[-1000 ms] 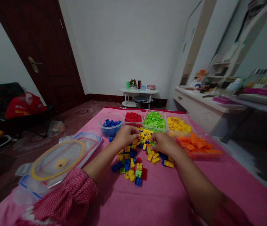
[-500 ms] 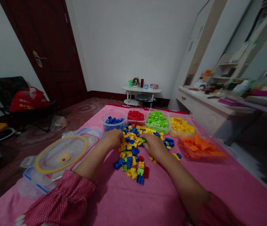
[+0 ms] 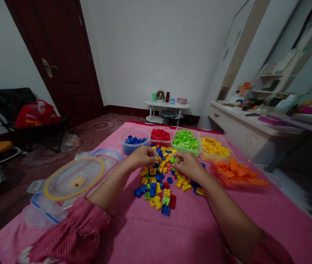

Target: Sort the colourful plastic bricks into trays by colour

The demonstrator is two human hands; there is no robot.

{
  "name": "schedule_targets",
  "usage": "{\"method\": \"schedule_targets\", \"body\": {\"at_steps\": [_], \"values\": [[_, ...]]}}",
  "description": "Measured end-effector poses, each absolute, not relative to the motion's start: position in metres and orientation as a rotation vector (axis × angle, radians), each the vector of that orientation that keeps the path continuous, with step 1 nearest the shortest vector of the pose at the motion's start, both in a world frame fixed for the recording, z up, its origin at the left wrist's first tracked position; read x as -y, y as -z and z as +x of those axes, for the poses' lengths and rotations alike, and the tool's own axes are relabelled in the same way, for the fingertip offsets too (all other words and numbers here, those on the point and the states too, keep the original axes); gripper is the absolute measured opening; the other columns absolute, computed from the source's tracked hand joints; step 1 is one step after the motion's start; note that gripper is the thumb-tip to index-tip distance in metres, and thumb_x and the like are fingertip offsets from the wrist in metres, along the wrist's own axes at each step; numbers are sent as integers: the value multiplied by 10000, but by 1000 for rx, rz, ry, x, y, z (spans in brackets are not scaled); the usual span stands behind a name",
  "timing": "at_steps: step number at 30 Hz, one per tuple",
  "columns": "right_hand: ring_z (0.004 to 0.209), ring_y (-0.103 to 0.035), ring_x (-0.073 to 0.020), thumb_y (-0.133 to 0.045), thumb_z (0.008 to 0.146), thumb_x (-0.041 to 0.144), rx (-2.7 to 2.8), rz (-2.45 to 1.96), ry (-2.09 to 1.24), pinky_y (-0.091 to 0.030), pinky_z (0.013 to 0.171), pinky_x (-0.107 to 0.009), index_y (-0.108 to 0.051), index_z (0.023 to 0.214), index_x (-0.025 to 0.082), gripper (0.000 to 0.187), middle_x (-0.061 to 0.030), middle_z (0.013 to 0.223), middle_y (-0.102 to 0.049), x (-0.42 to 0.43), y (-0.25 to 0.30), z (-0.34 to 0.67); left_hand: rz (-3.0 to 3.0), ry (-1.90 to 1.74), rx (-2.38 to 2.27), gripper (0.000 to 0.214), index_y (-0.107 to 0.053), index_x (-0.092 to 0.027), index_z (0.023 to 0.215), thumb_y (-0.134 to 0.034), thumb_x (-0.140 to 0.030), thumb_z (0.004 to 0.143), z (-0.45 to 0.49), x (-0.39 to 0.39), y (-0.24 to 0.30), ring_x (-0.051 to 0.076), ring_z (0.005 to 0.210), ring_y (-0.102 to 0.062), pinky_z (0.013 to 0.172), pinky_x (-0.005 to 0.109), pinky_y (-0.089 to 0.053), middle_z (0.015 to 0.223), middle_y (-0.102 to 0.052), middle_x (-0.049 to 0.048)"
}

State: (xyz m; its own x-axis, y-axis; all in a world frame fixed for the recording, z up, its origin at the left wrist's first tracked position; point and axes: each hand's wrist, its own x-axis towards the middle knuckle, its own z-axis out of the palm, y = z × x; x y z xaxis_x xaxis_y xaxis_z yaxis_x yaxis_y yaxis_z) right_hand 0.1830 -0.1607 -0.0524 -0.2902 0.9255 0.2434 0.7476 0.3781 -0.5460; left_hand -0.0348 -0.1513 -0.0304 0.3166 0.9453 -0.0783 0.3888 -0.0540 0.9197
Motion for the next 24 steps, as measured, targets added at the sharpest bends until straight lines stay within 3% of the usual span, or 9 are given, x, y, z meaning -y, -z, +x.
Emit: {"method": "schedule_targets", "body": {"at_steps": [4, 9, 14, 19, 24], "values": [[482, -448, -94, -592, 658, 224, 1978, -1389, -507, -305, 446, -190, -644, 893, 166, 248, 62, 548, -493, 160, 46, 185, 1192, -785, -1049, 166, -609, -117, 852, -617, -236, 736, -10, 163, 29, 100, 537, -567, 490, 193, -449, 653, -584, 22], [596, -538, -115, -605, 679, 247, 1801, -1222, -556, -433, 558, -225, -633, 970, 157, 305, 13, 704, -587, 169, 30, 172, 801, -741, -905, 284, -574, -115, 891, -470, -378, 863, -2, 163, 36, 99, 520, -579, 484, 184, -471, 677, -597, 58], [598, -557, -111, -608, 696, 236, 1771, -1148, -582, -456, 564, -231, -633, 998, 171, 310, -23, 835, -651, 181, 24, 154, 707, -644, -720, 489, -556, -122, 925, -409, -580, 837, -4, 163, 39, 155, 624, -637, 485, 196, -491, 736, -614, 96], [705, -609, -139, -610, 706, 210, 1852, -1132, -504, -482, 657, -261, -660, 981, 182, 281, -40, 898, -674, 183, 26, 151, 619, -697, -689, 369, -577, -151, 1017, -456, -464, 866, 1, 169, 34, 112, 572, -602, 400, 131, -398, 728, -611, 65], [670, -609, -140, -608, 740, 274, 1840, -1166, -432, -460, 614, -254, -689, 897, 184, 199, -41, 866, -696, 182, 23, 156, 518, -734, -735, 295, -569, -105, 917, -404, -349, 911, 1, 165, 34, 74, 517, -565, 377, 98, -370, 722, -621, 92]]}}
